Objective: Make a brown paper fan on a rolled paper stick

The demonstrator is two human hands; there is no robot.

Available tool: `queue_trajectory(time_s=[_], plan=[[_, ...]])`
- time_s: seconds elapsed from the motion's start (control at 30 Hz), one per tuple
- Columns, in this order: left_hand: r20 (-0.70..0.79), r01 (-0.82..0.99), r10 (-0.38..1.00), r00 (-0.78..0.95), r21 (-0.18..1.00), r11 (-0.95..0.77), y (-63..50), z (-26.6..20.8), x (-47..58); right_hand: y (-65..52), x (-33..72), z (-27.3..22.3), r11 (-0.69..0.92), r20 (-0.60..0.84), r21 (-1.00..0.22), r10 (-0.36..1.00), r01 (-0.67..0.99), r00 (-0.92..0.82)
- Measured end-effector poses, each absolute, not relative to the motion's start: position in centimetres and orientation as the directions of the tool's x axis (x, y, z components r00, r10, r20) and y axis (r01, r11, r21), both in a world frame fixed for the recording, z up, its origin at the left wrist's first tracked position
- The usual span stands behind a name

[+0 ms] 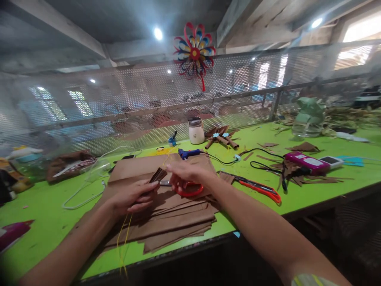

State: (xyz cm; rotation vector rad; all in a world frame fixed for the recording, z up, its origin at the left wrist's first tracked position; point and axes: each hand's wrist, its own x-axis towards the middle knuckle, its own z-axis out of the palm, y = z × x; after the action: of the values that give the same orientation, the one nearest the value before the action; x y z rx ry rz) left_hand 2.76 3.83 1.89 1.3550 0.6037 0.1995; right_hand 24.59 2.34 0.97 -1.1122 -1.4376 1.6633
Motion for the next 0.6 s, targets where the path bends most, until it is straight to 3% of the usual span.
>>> queue_trajectory(time_s=[0.1,0.17,0.6], plan=[[-0.303,0.224,0.435,0.848,0.948,0.225,3.4,1.7,3.0,3.1,23.9,0.3,-0.173,-0.075,-0.931,0.953,-0.323,-0.295],[-0.309,0.236,0.405,0.861,0.946,0.221,3.1,1.5,3.2,3.4,24.0,0.5,-0.144,-0.033,-0.880,0.969,-0.452,-0.244],[-0.315,0.268,0.335,0.888,0.946,0.180,2.7,1.2,3.6,2.5,24.3,2.7,0.061,0.139,-0.761,0.988,-0.646,-0.070]])
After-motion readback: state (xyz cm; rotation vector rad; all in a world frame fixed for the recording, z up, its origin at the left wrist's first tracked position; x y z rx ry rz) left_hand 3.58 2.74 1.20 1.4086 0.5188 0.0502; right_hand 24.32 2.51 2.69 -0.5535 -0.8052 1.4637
